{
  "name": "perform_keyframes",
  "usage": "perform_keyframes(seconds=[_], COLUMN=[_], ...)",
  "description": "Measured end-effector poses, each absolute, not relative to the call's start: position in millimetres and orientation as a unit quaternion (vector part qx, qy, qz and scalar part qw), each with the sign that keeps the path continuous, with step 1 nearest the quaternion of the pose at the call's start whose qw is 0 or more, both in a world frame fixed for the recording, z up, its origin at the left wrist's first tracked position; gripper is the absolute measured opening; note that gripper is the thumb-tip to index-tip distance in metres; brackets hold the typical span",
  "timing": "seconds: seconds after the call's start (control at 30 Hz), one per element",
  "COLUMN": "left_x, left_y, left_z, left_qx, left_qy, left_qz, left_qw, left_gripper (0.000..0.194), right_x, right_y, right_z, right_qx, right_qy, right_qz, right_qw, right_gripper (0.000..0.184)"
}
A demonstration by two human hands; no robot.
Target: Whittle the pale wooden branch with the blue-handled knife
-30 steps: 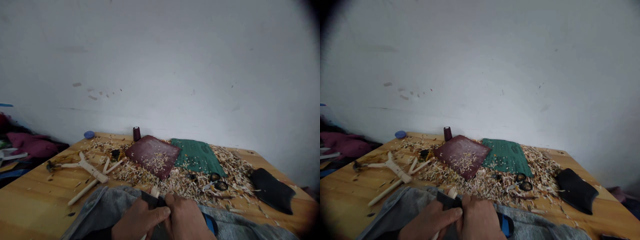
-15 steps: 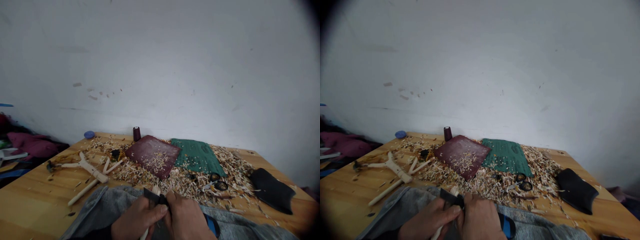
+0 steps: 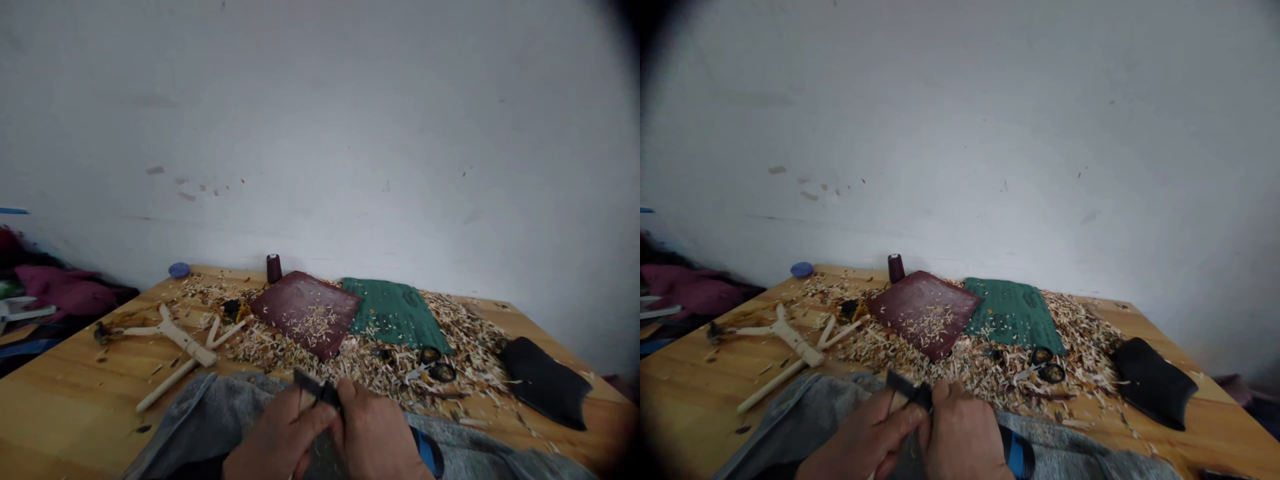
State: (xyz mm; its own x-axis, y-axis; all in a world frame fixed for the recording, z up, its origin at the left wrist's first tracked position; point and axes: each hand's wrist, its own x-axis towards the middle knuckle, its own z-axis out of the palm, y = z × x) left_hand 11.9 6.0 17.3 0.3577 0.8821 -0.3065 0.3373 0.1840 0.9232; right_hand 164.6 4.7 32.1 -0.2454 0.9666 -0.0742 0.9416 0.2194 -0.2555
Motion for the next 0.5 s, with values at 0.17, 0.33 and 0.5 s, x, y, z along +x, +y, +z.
perform_keyframes(seconds=[0.17,0.33,0.5], left_x=[14,8,4], left_y=[6,11,13], left_z=[19,21,13], left_qx=[0.583,0.630,0.631], left_qy=[0.491,0.454,0.461], left_qz=[0.264,0.229,0.215], left_qw=[0.591,0.587,0.585], left_gripper=[0.040,0.037,0.036], right_x=[170,169,167], right_y=[6,4,3], right_z=[31,33,32], right_qx=[-0.599,-0.558,-0.566], right_qy=[-0.786,-0.809,-0.803], right_qz=[0.134,0.172,0.176], right_qw=[0.076,0.068,0.061], right_gripper=[0.023,0.017,0.018])
